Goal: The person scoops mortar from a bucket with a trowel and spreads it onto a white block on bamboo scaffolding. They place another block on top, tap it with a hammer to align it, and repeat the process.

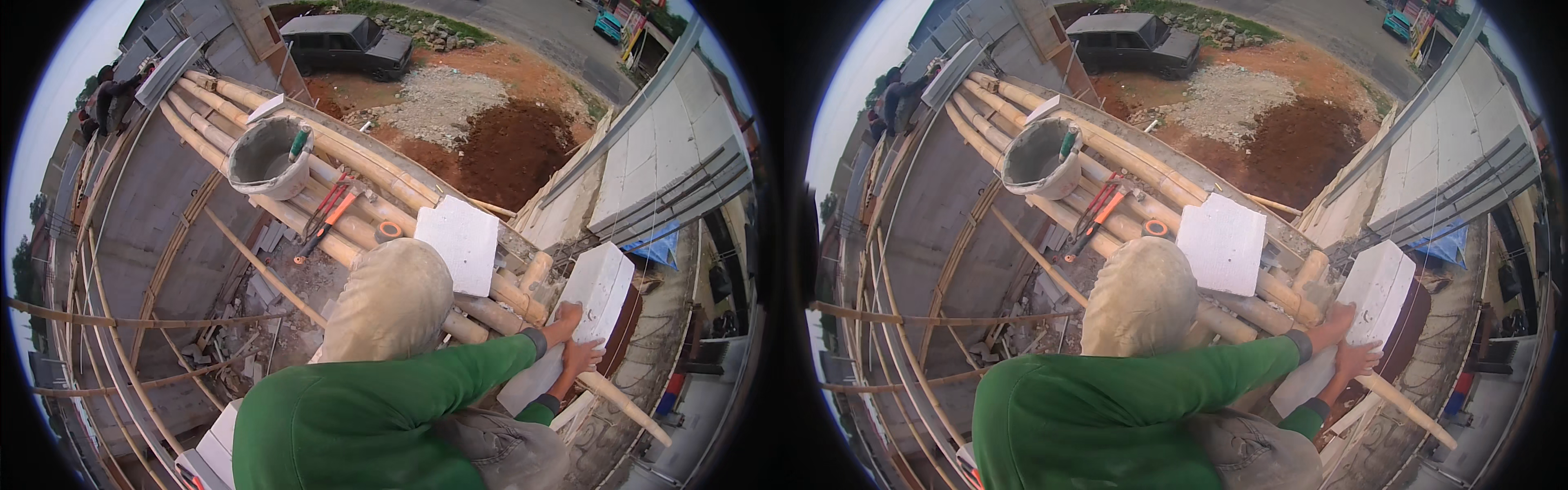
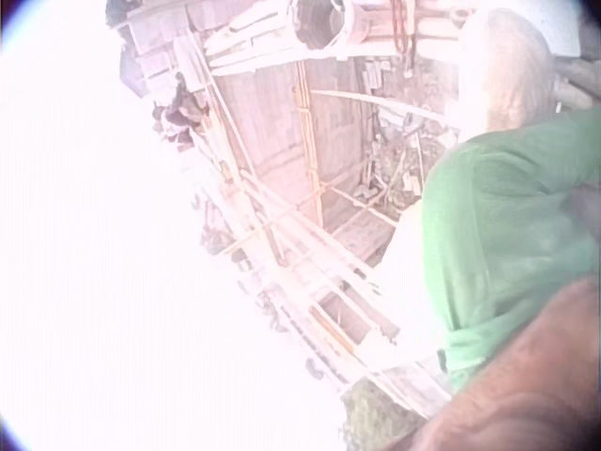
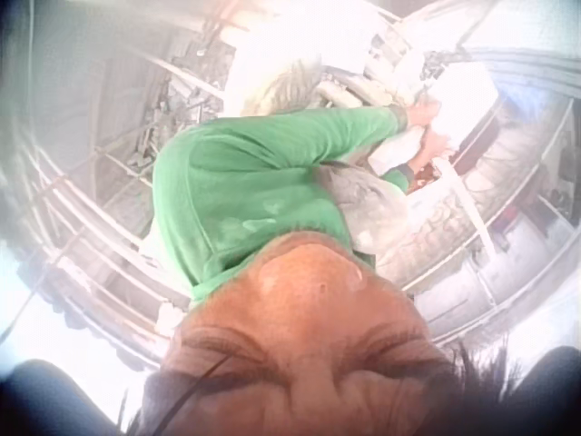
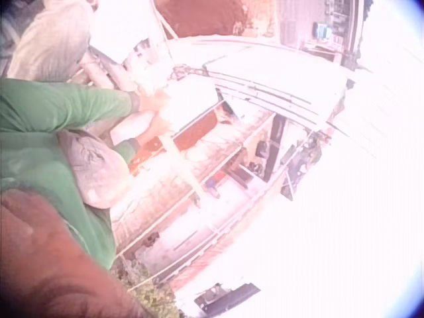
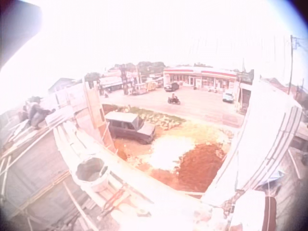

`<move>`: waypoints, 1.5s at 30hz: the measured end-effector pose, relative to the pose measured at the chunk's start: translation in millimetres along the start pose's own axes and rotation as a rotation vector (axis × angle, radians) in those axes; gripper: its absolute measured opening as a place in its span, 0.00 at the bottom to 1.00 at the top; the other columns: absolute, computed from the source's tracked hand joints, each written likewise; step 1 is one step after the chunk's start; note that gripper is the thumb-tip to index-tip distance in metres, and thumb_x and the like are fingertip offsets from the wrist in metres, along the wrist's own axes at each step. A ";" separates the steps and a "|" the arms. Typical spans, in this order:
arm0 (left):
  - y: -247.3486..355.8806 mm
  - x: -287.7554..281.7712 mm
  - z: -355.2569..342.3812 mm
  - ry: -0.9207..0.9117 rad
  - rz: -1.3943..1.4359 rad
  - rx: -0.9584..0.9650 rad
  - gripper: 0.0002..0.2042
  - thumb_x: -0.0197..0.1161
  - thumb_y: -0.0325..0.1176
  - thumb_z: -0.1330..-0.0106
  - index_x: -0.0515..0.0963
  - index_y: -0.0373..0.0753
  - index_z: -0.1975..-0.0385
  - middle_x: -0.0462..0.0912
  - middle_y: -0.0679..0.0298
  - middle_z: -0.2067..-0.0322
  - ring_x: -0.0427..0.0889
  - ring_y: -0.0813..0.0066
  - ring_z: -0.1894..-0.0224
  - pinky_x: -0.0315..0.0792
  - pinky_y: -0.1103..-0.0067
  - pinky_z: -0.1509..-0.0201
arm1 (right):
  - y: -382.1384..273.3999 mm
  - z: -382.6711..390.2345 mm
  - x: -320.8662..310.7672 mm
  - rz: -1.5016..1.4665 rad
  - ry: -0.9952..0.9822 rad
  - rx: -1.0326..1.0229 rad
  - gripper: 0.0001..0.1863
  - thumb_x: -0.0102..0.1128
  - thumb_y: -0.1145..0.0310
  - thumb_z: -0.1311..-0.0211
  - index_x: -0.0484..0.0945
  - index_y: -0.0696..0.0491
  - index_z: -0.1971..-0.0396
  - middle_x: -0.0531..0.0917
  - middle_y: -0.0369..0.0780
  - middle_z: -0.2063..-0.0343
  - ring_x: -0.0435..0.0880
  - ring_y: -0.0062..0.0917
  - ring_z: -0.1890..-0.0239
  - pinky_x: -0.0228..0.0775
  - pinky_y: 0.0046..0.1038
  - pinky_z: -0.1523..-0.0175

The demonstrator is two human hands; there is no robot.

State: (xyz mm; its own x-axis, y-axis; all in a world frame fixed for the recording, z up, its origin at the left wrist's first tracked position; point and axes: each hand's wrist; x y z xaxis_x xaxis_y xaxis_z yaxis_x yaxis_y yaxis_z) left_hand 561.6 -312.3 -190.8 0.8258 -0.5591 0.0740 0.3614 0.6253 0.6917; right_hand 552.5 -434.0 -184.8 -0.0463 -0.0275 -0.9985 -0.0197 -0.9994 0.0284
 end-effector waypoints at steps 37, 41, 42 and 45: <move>316.3 -864.0 119.9 0.886 -1.770 0.541 0.09 0.75 0.29 0.42 0.89 0.34 0.63 0.92 0.48 0.64 0.93 0.49 0.58 0.86 0.60 0.54 | 30.5 -49.4 59.5 0.195 0.096 0.033 0.77 0.75 0.21 0.58 0.44 0.45 0.14 0.55 0.56 0.20 0.60 0.54 0.21 0.55 0.63 0.23; 330.8 -863.6 124.8 0.703 -2.063 0.232 0.21 0.87 0.41 0.58 0.90 0.34 0.68 0.91 0.51 0.68 0.91 0.52 0.60 0.85 0.64 0.55 | 29.3 -48.4 55.8 0.227 0.070 0.033 0.77 0.74 0.20 0.57 0.45 0.45 0.14 0.56 0.57 0.20 0.60 0.55 0.21 0.54 0.63 0.23; 335.0 -864.4 128.9 0.664 -2.026 0.265 0.22 0.87 0.43 0.58 0.90 0.34 0.68 0.91 0.52 0.68 0.91 0.53 0.60 0.85 0.63 0.56 | 31.3 -48.3 53.6 0.225 0.077 0.028 0.77 0.74 0.20 0.56 0.45 0.46 0.14 0.56 0.57 0.20 0.60 0.55 0.21 0.54 0.63 0.23; 352.6 -875.8 139.6 0.619 -1.878 0.277 0.25 0.85 0.50 0.54 0.90 0.33 0.65 0.91 0.52 0.66 0.91 0.52 0.60 0.84 0.61 0.56 | 36.9 -48.2 53.5 0.180 0.097 0.008 0.76 0.73 0.20 0.56 0.45 0.46 0.14 0.55 0.58 0.20 0.59 0.56 0.21 0.54 0.64 0.23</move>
State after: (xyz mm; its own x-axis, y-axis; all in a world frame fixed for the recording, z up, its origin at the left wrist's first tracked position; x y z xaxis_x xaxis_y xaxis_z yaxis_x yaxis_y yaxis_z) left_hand -94.7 321.8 88.7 -0.4042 -0.0277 -0.9142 0.7808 -0.5309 -0.3292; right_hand 597.4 -473.3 -239.3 0.0467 -0.2081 -0.9770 -0.0278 -0.9779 0.2070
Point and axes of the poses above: each hand's wrist, its own z-axis away from the middle knuckle, its own x-axis out of the palm, y = z × x
